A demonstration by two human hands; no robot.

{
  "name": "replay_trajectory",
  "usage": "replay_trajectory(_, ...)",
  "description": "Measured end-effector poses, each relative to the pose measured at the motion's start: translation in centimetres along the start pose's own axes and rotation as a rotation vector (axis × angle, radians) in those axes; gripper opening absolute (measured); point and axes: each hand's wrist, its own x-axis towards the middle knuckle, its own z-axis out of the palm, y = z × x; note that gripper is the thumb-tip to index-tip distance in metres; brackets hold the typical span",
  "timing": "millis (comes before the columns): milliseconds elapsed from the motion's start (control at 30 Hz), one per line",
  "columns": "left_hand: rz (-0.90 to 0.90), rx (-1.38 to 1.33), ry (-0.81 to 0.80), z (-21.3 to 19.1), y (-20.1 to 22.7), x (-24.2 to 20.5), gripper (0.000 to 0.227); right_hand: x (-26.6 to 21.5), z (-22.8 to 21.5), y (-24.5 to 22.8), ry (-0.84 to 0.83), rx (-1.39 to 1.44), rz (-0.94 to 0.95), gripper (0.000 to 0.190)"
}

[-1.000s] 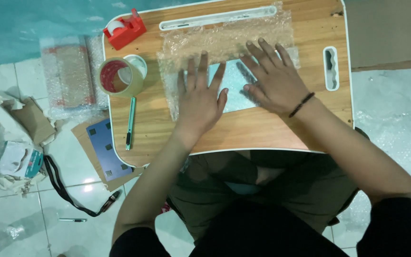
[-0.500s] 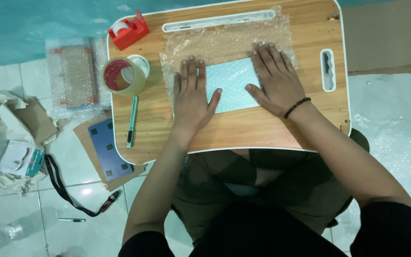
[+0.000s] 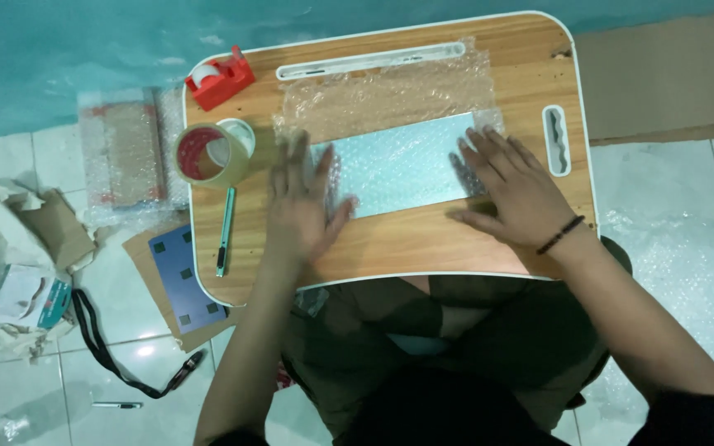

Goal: Wrapping blue rectangular components in bubble wrap and securing them with tape on a small portable desk.

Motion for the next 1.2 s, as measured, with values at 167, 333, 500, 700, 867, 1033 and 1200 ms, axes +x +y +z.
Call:
replay_trajectory(167,0.141,-0.041,-0.161,0.6,-0.7,-1.1,0.098,0.2,-0.2,1.2,-0.042,-0.02,-0.06,0.087)
replay_trajectory(333,0.27,0.036,-0.02,1.2,-2.2,-0.6,0.077,1.2,-1.2,1.6,0.001,-0.005,-0.105,0.061)
replay_trajectory(500,0.486,0.329,0.14,1.7,-2.8,0.2,0.069,2.1,-0.6,2.9,0.179,-0.257,-0.324,0.051)
replay_trajectory(700,0.497,0.083,-0.11,-0.5,-3.7,3.5,0.049,4.5,-1.6,5.4,0.214,-0.324,-0.428,0.042)
replay_trajectory(867,0.322,-0.05,0.018,-4.7,-3.6,7.4,0.022,7.7,-4.5,6.0,0.248,-0.313,-0.285,0.025)
replay_trajectory(1033,0.156,-0.198,0.202,-4.8,-4.5,12.2,0.014,12.4,-6.4,5.6,0.464,-0.342,-0.246,0.014)
replay_trajectory(1200,0.151,-0.19,0.211,0.6,-7.9,15.7,0.044,17.4,-1.8,8.8,0.42,-0.119,-0.197,0.029)
